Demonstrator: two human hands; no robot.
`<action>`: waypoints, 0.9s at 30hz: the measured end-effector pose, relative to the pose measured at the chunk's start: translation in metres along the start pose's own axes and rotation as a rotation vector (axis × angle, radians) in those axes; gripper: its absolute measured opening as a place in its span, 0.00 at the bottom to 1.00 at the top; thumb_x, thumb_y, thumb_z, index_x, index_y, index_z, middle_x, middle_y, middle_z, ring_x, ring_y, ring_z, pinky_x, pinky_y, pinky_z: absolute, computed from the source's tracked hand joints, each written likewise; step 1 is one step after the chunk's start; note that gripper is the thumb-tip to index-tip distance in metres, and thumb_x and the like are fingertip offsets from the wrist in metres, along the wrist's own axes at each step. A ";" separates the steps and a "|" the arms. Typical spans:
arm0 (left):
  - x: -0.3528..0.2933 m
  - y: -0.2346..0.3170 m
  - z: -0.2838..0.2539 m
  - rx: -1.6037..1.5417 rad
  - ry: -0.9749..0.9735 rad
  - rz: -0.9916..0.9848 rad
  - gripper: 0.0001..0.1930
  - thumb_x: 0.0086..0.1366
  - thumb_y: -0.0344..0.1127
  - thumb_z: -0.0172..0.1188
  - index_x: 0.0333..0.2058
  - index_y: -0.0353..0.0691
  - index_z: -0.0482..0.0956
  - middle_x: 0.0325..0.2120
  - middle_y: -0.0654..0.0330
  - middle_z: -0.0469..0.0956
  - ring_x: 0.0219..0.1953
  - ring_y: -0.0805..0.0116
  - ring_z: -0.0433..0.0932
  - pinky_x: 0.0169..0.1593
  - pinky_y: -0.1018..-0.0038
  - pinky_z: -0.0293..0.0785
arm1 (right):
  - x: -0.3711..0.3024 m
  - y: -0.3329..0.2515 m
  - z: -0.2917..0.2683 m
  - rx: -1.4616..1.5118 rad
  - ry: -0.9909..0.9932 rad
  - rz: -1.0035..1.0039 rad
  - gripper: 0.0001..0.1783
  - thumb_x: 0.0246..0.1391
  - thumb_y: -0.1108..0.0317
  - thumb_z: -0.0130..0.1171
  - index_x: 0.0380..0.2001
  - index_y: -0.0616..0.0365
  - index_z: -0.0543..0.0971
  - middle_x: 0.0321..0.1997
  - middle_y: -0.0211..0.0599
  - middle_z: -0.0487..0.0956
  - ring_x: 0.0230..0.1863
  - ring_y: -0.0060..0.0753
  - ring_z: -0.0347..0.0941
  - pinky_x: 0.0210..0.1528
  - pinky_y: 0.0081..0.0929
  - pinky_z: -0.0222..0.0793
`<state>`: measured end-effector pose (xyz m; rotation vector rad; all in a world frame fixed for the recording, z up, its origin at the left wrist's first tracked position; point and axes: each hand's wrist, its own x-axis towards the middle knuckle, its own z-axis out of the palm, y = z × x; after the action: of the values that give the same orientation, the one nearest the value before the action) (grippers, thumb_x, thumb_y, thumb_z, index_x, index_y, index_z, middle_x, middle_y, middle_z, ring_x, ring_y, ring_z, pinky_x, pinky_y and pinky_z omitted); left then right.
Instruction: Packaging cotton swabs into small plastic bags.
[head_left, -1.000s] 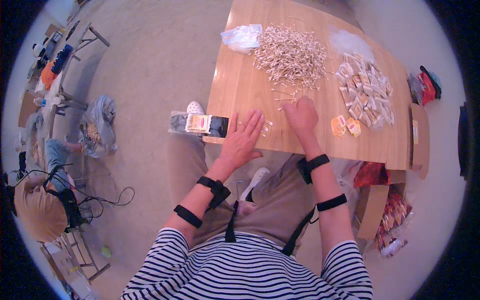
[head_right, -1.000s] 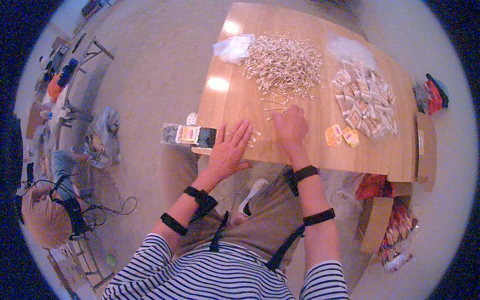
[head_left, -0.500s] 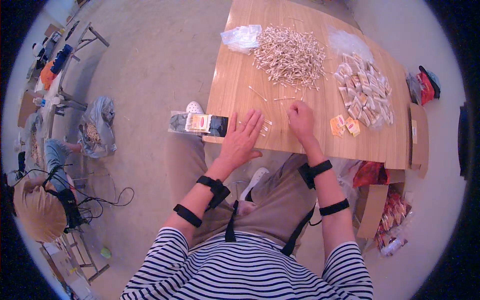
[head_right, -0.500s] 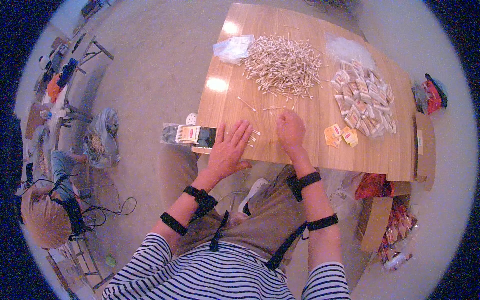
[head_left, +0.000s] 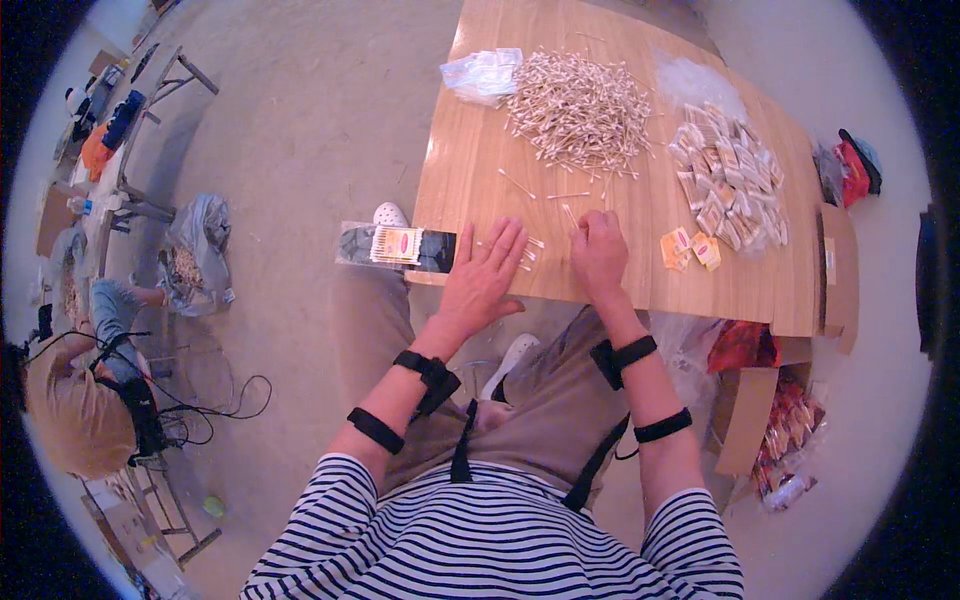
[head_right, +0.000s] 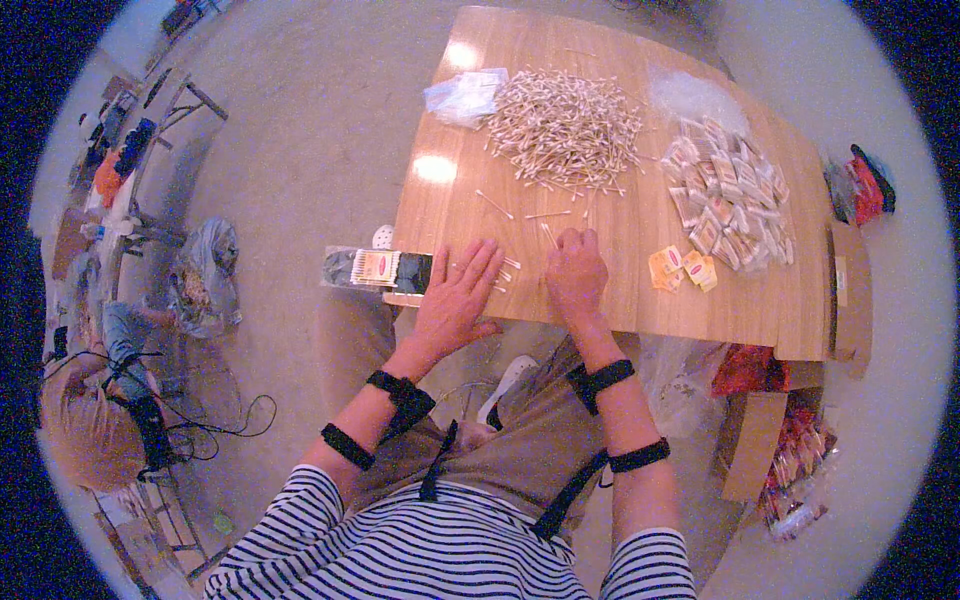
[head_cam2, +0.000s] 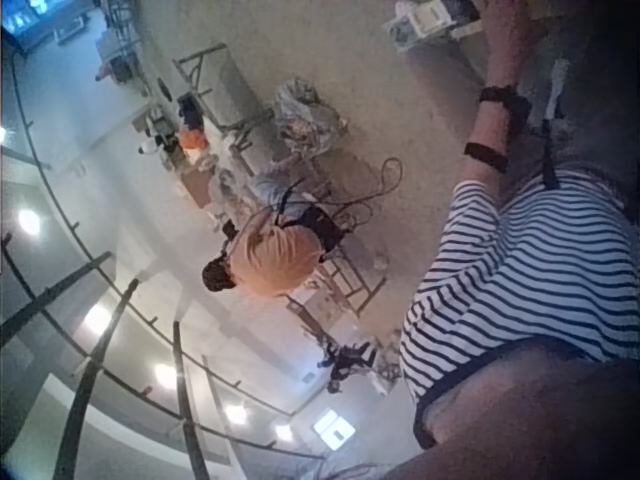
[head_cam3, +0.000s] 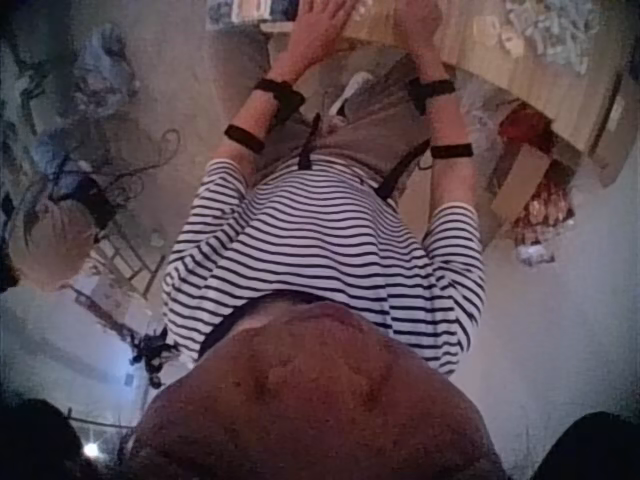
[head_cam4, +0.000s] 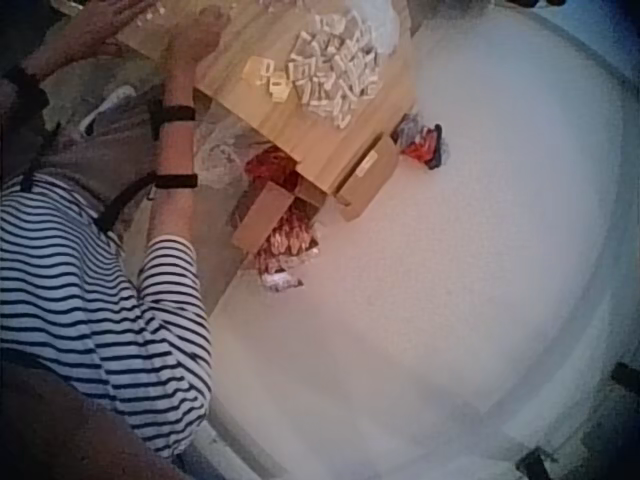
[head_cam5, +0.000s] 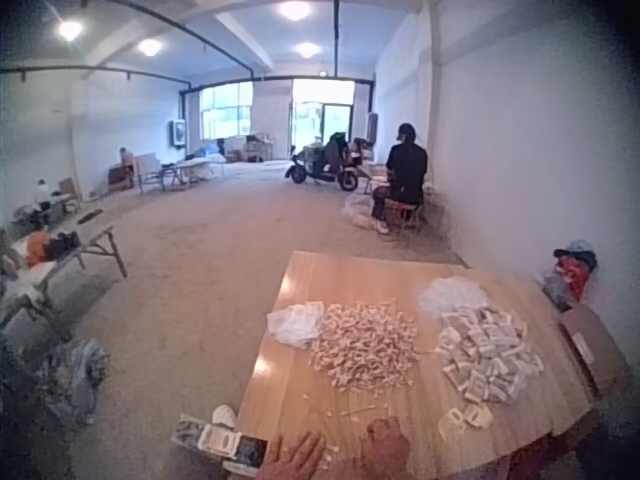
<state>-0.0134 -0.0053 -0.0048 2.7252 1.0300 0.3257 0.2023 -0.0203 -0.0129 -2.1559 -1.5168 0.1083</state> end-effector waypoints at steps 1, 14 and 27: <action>0.000 0.000 0.000 -0.008 -0.003 -0.005 0.61 0.38 0.52 0.77 0.69 0.38 0.53 0.71 0.56 0.52 0.73 0.59 0.48 0.73 0.47 0.39 | 0.000 0.000 0.000 0.007 0.018 -0.020 0.07 0.52 0.66 0.58 0.32 0.56 0.75 0.39 0.45 0.73 0.37 0.54 0.75 0.37 0.49 0.72; 0.000 -0.003 0.001 -0.022 -0.021 0.021 0.62 0.40 0.56 0.74 0.70 0.39 0.51 0.72 0.57 0.50 0.74 0.58 0.47 0.73 0.45 0.36 | 0.014 -0.034 0.021 0.234 -0.131 -0.370 0.07 0.54 0.69 0.54 0.34 0.58 0.78 0.38 0.48 0.76 0.38 0.57 0.76 0.40 0.48 0.73; 0.000 -0.002 0.003 0.016 -0.003 0.023 0.58 0.40 0.58 0.73 0.67 0.38 0.57 0.71 0.56 0.52 0.74 0.59 0.48 0.72 0.45 0.38 | 0.027 -0.032 0.024 -0.214 -0.265 -0.295 0.13 0.55 0.67 0.53 0.42 0.56 0.79 0.42 0.45 0.79 0.41 0.51 0.79 0.41 0.45 0.76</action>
<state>-0.0135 -0.0039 -0.0084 2.7530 1.0052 0.3180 0.1767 0.0210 -0.0140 -2.1130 -2.0666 0.1406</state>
